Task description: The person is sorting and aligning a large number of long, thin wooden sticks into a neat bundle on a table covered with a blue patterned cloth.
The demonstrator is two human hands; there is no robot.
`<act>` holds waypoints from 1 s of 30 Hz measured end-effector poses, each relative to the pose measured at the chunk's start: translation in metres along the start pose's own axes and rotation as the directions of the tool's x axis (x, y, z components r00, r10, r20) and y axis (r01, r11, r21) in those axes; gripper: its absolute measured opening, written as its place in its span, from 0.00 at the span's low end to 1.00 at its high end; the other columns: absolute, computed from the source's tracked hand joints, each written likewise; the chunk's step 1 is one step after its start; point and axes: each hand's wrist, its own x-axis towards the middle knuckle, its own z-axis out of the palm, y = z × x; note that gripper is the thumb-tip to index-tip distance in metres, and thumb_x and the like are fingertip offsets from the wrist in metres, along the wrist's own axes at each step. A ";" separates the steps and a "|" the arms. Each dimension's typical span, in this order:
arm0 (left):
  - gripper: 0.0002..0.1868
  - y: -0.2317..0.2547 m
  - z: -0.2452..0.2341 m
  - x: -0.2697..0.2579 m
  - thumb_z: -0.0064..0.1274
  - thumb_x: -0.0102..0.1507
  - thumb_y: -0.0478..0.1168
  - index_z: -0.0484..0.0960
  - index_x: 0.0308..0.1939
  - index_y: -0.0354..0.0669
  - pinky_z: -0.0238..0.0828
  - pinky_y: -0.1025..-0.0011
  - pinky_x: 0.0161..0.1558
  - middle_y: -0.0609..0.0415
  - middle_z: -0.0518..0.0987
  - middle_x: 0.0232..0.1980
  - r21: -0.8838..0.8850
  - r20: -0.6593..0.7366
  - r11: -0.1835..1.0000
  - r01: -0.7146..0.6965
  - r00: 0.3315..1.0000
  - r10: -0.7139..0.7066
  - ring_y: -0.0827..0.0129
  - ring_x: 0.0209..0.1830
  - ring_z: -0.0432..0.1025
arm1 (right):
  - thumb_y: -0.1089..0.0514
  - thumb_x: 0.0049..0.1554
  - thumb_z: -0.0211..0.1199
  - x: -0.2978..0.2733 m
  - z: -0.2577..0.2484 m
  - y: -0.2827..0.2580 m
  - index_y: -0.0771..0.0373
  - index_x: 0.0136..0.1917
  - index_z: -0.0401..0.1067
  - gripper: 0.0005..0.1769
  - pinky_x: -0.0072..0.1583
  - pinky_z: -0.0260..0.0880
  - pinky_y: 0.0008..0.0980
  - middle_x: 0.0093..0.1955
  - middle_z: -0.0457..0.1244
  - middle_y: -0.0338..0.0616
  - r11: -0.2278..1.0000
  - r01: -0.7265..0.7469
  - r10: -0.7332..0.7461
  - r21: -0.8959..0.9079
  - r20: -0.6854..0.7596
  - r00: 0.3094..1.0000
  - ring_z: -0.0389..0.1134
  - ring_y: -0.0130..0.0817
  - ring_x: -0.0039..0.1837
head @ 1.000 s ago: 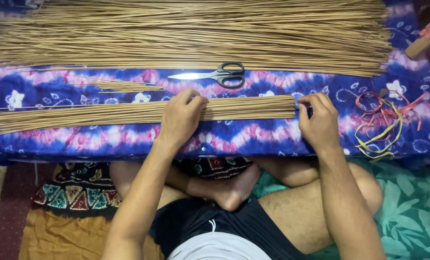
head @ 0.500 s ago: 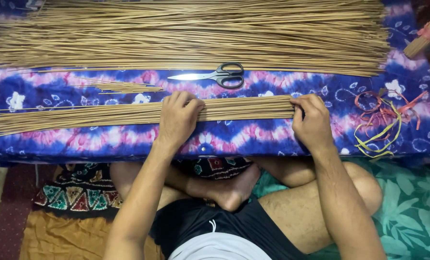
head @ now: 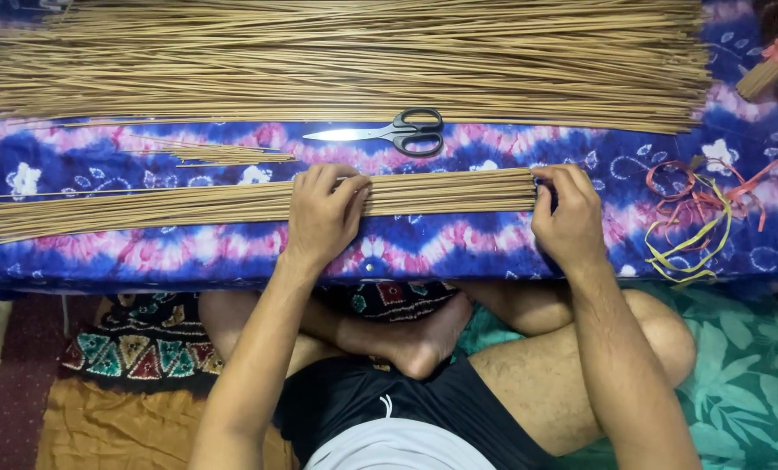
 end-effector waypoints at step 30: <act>0.06 -0.001 0.001 -0.004 0.61 0.64 0.38 0.84 0.45 0.50 0.67 0.64 0.45 0.59 0.77 0.43 -0.017 0.047 1.000 0.023 0.999 -0.022 0.61 0.44 0.74 | 0.74 0.55 0.63 -0.003 -0.002 0.005 0.65 0.55 0.77 0.16 0.55 0.70 0.46 0.45 0.68 0.48 0.999 -0.053 0.053 0.000 -0.015 0.999 0.70 0.53 0.50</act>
